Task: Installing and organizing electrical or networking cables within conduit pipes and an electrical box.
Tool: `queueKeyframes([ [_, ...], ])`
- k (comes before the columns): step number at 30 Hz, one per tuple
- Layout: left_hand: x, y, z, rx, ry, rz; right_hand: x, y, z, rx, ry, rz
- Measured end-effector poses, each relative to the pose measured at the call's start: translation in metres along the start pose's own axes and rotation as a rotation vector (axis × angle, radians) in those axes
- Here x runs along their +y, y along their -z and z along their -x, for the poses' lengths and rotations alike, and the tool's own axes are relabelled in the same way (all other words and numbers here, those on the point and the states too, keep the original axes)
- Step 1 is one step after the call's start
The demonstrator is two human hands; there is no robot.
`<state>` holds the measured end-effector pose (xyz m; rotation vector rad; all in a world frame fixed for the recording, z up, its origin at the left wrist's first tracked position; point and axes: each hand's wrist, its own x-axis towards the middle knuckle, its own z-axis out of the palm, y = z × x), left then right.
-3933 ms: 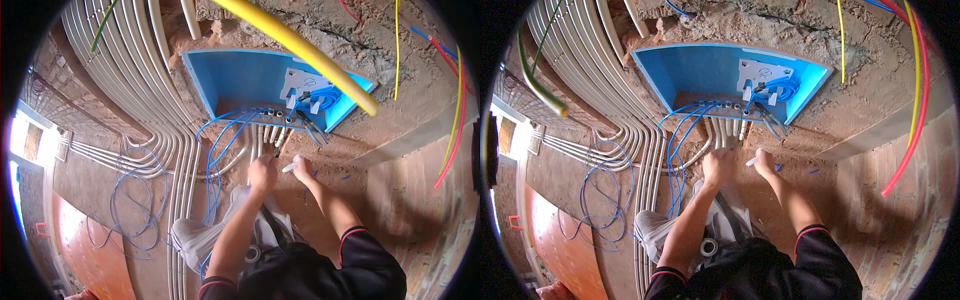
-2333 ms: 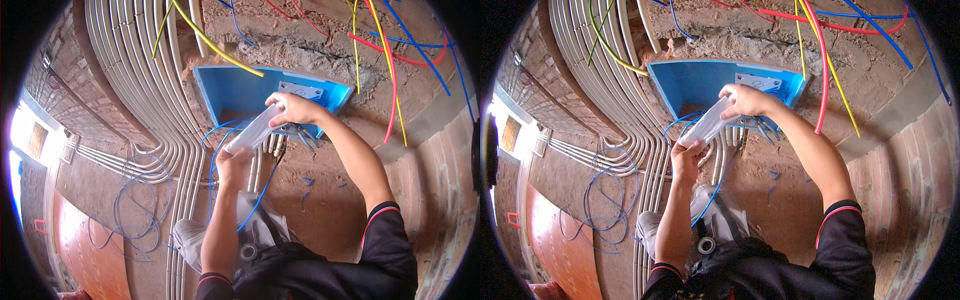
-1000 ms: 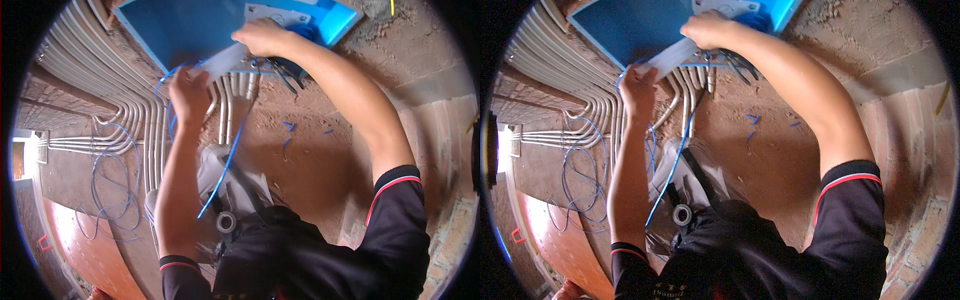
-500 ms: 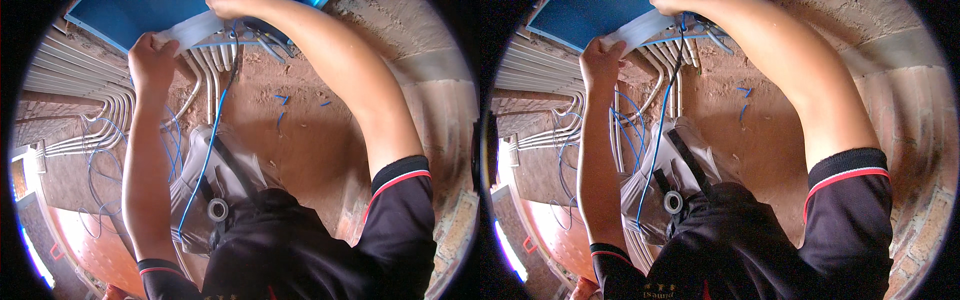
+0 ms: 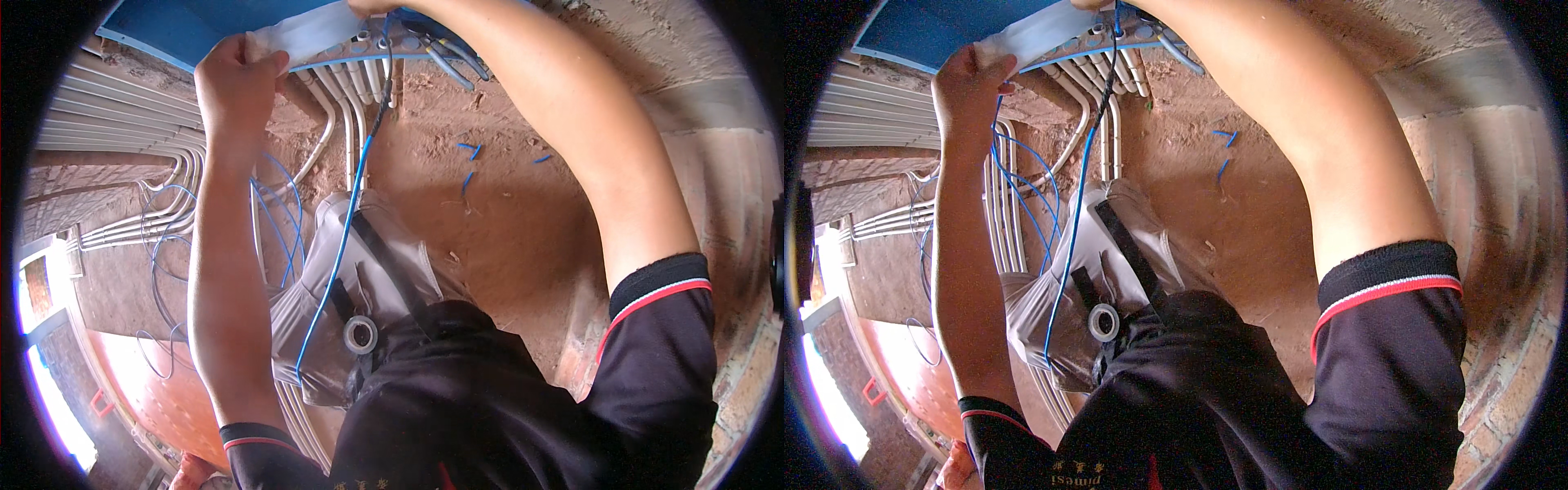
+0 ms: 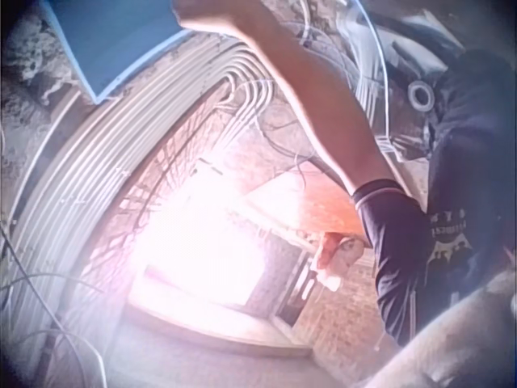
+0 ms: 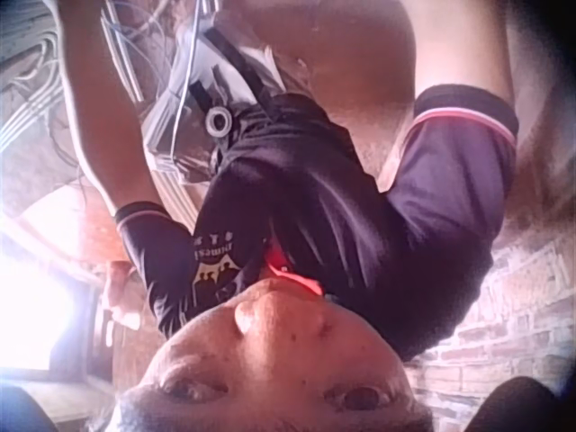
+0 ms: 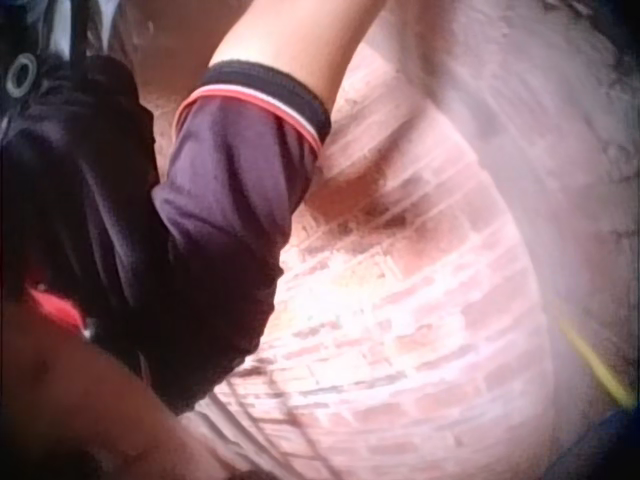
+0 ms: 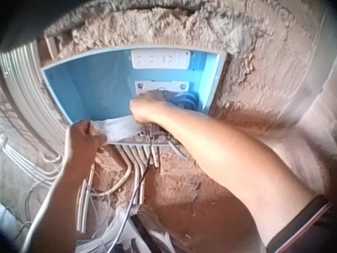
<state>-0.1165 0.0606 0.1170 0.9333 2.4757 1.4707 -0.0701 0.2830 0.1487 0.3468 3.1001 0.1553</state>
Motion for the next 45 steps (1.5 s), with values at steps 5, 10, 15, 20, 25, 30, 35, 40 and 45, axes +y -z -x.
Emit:
queueKeyframes([
  [5, 0.008, -0.004, -0.001, 0.005, 0.016, 0.059, 0.005, 0.003, 0.001, -0.028, 0.025, 0.011],
  [10, 0.011, -0.002, -0.002, 0.001, 0.023, 0.126, 0.006, 0.009, 0.004, -0.060, 0.067, 0.005],
  [15, 0.021, -0.001, -0.003, -0.009, 0.058, 0.088, 0.007, 0.011, 0.001, -0.070, 0.054, 0.007],
  [20, 0.024, -0.005, 0.000, -0.002, 0.070, 0.072, 0.007, 0.013, 0.005, -0.071, 0.080, 0.001],
  [25, 0.018, -0.003, 0.001, -0.052, 0.097, 0.154, 0.002, 0.007, 0.006, -0.063, 0.064, -0.005],
  [30, 0.022, 0.002, 0.000, -0.113, 0.087, 0.118, 0.004, 0.009, 0.004, -0.054, 0.079, 0.011],
  [35, 0.015, 0.003, -0.002, -0.104, 0.009, -0.016, 0.004, 0.008, 0.004, -0.040, 0.066, -0.009],
  [40, 0.019, 0.000, -0.001, -0.030, -0.015, -0.120, 0.006, 0.005, 0.003, -0.013, 0.086, -0.027],
  [45, 0.022, -0.001, 0.002, 0.027, -0.089, -0.247, 0.008, 0.001, 0.002, 0.009, 0.097, -0.048],
])
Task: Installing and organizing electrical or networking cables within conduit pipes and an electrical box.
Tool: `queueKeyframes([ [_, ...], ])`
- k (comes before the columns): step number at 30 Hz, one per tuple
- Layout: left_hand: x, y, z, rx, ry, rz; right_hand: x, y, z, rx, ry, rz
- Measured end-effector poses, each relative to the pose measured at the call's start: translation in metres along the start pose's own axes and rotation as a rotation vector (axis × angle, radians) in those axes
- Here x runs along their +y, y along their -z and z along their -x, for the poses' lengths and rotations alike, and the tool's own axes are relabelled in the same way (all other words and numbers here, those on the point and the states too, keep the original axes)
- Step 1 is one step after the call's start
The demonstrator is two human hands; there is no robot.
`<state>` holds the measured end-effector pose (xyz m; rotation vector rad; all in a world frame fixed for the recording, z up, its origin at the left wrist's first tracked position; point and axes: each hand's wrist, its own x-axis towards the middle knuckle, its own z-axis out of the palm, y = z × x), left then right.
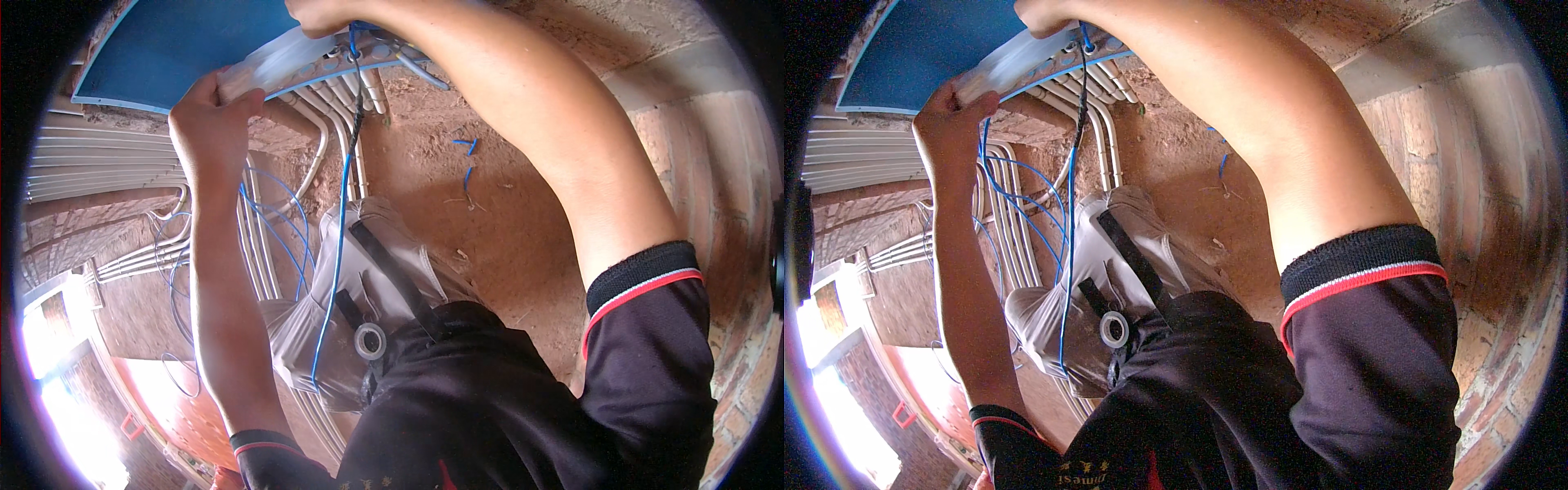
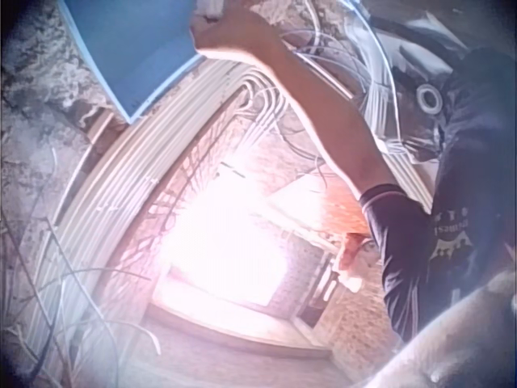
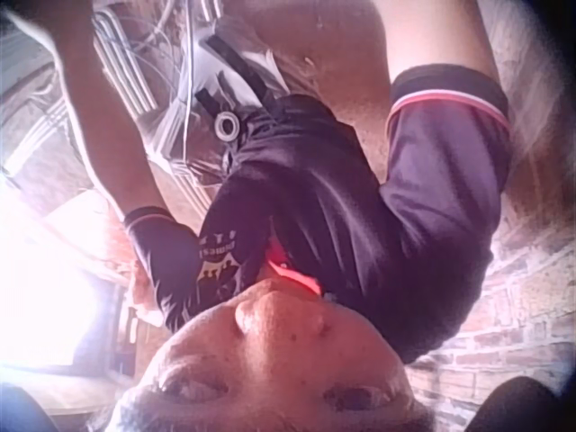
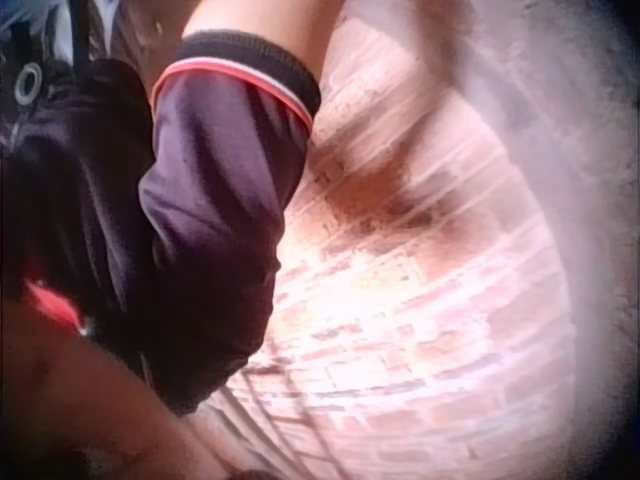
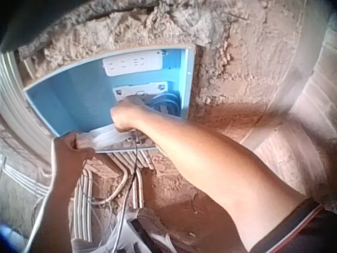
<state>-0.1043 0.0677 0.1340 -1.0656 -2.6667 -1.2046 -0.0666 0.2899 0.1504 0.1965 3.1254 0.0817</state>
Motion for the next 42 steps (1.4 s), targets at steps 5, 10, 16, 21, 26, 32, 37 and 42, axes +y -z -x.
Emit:
queueKeyframes([
  [5, 0.003, 0.002, 0.001, -0.024, 0.040, 0.055, 0.001, -0.003, -0.001, 0.014, -0.005, -0.015],
  [10, 0.008, 0.001, 0.002, -0.038, 0.038, 0.135, 0.002, -0.004, -0.001, 0.018, 0.017, 0.004],
  [16, 0.008, -0.001, -0.002, -0.074, 0.083, 0.227, 0.003, -0.003, -0.001, 0.034, 0.023, -0.007],
  [21, 0.008, -0.005, -0.007, -0.127, 0.167, 0.391, 0.002, -0.002, -0.002, 0.020, 0.019, -0.020],
  [26, 0.013, -0.006, -0.009, -0.117, 0.133, 0.371, 0.001, -0.001, -0.002, 0.002, -0.002, 0.000],
  [32, 0.002, -0.010, -0.010, -0.098, 0.131, 0.412, -0.001, 0.001, 0.002, 0.004, 0.014, 0.018],
  [37, -0.006, -0.013, -0.012, -0.083, 0.093, 0.311, -0.002, -0.001, 0.000, 0.010, 0.010, 0.032],
  [42, 0.001, -0.020, -0.013, -0.045, 0.132, 0.206, -0.002, 0.000, 0.001, -0.006, -0.001, 0.007],
])
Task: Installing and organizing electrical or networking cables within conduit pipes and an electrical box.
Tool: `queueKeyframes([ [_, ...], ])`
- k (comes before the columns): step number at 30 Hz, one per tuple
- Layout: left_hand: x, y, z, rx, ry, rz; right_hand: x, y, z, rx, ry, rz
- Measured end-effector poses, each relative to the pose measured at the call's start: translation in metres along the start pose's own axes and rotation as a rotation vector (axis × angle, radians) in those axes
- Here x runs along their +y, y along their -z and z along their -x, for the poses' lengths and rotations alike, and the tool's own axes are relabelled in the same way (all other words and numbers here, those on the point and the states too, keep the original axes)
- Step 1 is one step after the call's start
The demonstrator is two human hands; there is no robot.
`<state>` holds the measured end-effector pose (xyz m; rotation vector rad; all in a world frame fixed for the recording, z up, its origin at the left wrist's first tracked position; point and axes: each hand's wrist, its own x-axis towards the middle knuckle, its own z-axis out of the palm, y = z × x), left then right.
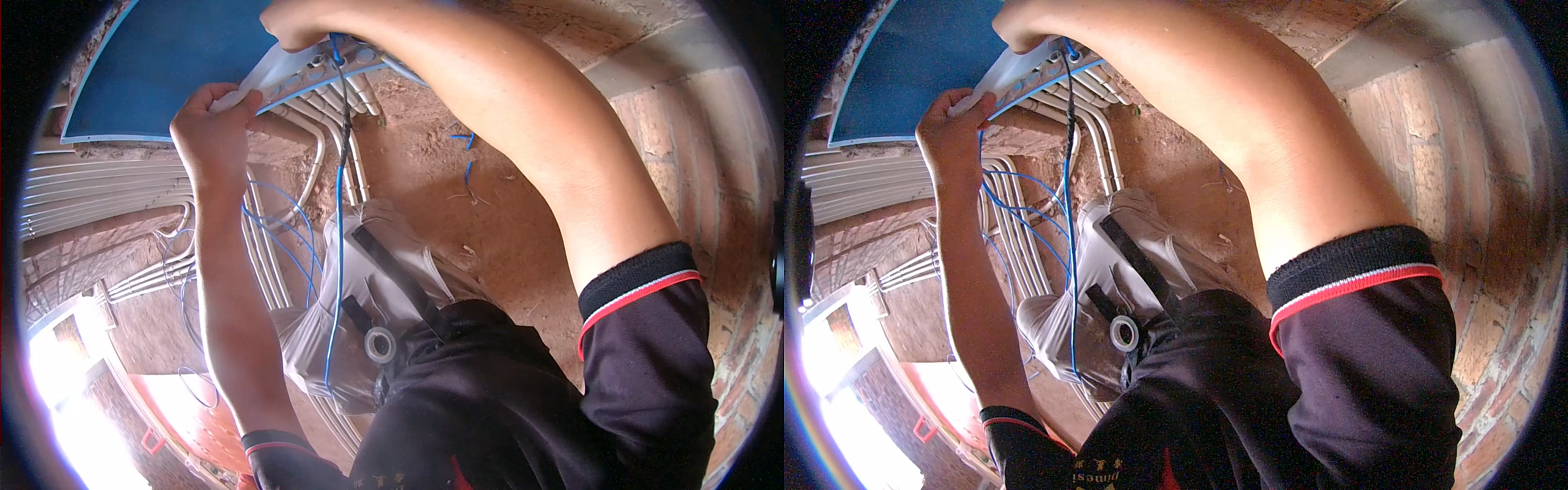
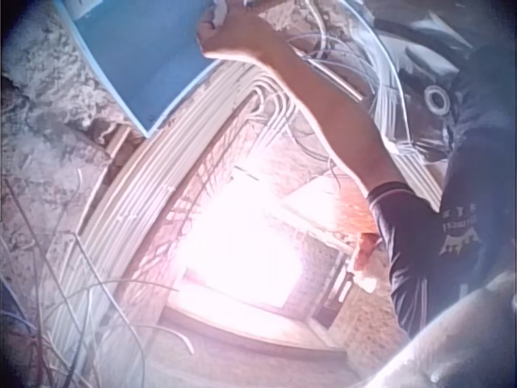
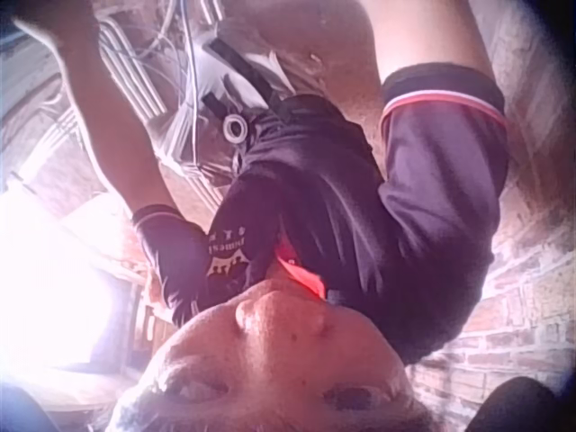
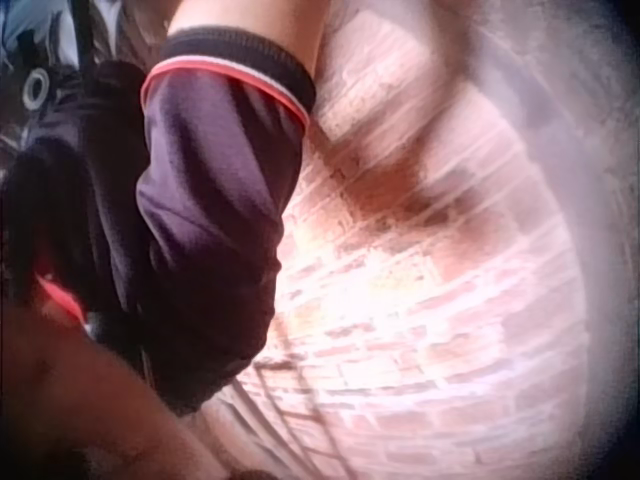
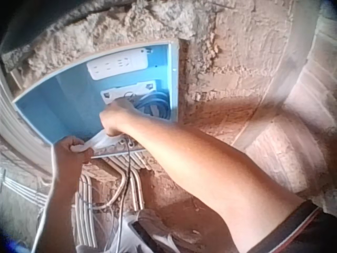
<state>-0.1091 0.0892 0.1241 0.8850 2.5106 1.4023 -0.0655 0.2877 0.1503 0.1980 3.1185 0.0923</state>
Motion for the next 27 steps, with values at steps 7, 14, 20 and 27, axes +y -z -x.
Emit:
queueKeyframes([
  [7, -0.003, -0.004, -0.002, -0.034, -0.008, 0.016, -0.001, 0.001, -0.002, -0.019, -0.002, 0.036],
  [14, 0.002, -0.010, 0.001, -0.042, -0.012, 0.013, 0.000, 0.000, -0.002, -0.022, -0.016, 0.054],
  [20, 0.002, -0.011, 0.001, -0.040, -0.033, 0.026, 0.001, 0.002, 0.000, -0.031, 0.028, 0.081],
  [27, -0.001, -0.011, 0.000, -0.024, 0.023, 0.115, 0.004, 0.008, 0.009, -0.045, 0.051, 0.002],
])
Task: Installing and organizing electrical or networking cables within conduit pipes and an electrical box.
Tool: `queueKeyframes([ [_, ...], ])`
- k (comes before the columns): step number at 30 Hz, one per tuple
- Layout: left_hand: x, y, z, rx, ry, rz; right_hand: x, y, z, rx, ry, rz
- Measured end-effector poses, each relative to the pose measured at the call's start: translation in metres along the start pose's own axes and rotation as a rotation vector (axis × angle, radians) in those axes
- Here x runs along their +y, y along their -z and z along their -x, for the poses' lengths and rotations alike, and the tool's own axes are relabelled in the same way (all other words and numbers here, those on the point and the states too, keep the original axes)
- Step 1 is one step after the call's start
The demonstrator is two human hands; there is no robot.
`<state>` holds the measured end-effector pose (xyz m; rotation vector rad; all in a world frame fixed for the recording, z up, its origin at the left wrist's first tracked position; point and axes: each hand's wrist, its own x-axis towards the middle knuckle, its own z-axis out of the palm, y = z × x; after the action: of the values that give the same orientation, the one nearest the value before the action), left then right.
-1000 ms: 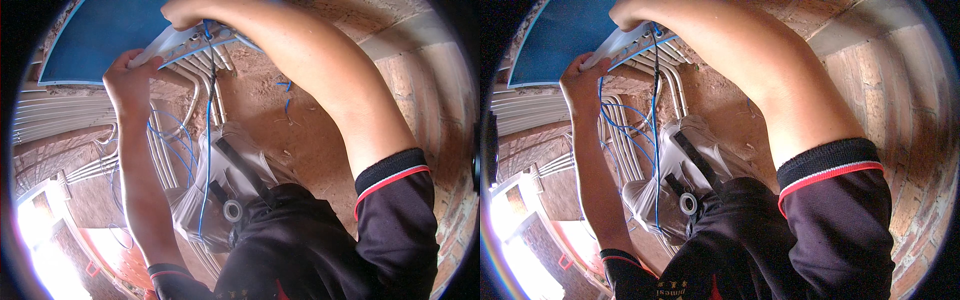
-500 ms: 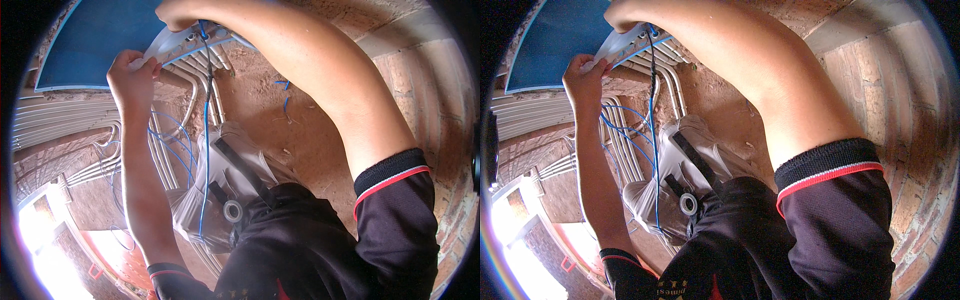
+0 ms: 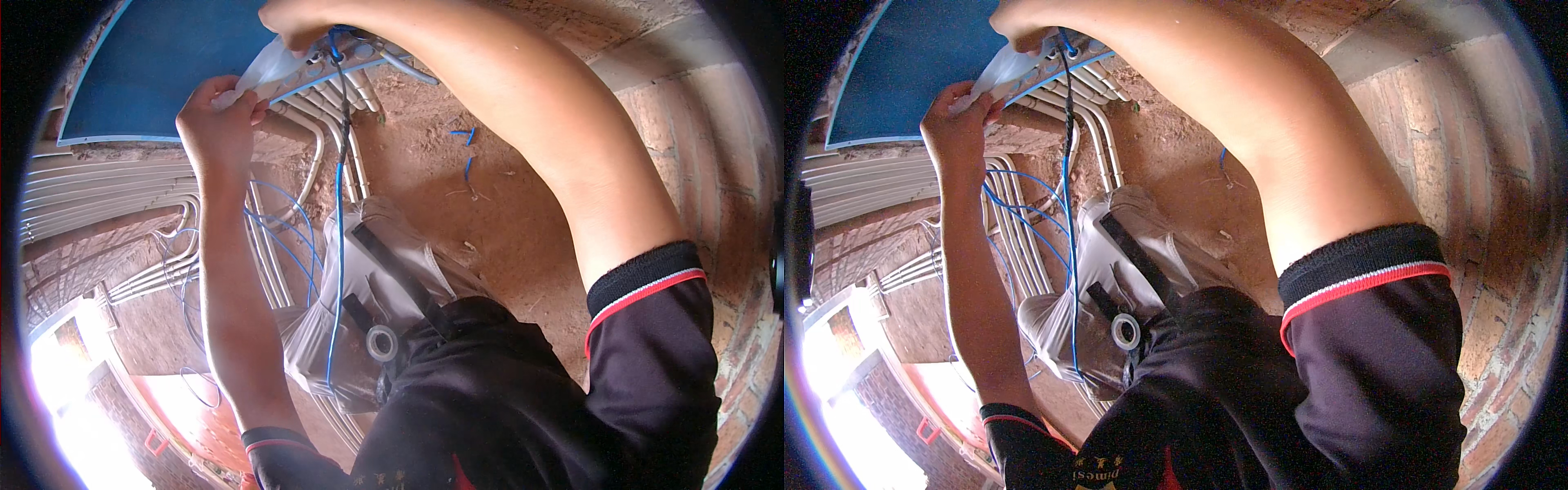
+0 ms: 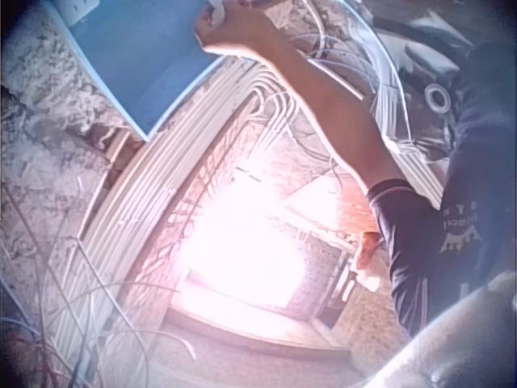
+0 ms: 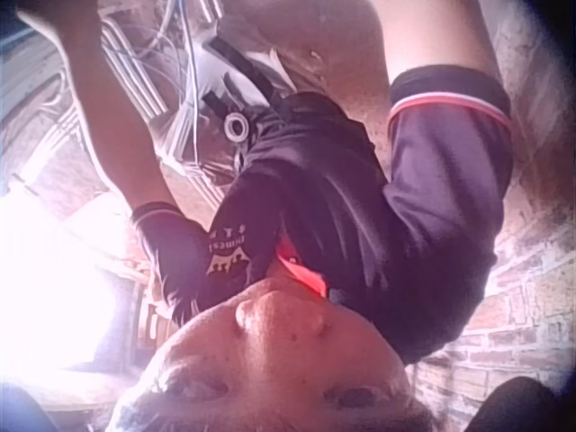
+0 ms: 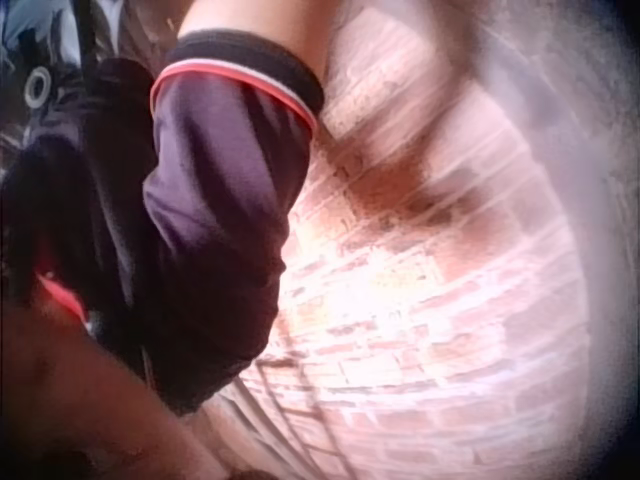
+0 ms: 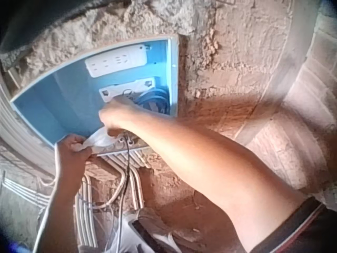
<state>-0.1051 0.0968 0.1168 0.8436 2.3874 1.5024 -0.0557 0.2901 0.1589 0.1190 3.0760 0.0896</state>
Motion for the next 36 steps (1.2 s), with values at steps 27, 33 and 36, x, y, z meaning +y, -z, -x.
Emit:
queueKeyframes([
  [27, -0.009, 0.001, -0.001, -0.032, 0.029, 0.115, 0.004, -0.011, 0.003, 0.069, 0.028, 0.028],
  [33, -0.012, 0.000, -0.007, 0.021, -0.095, -0.170, 0.004, -0.011, 0.005, 0.116, 0.031, -0.007],
  [36, -0.008, -0.004, -0.005, 0.038, -0.079, -0.248, 0.002, -0.013, 0.005, 0.159, 0.007, -0.023],
])
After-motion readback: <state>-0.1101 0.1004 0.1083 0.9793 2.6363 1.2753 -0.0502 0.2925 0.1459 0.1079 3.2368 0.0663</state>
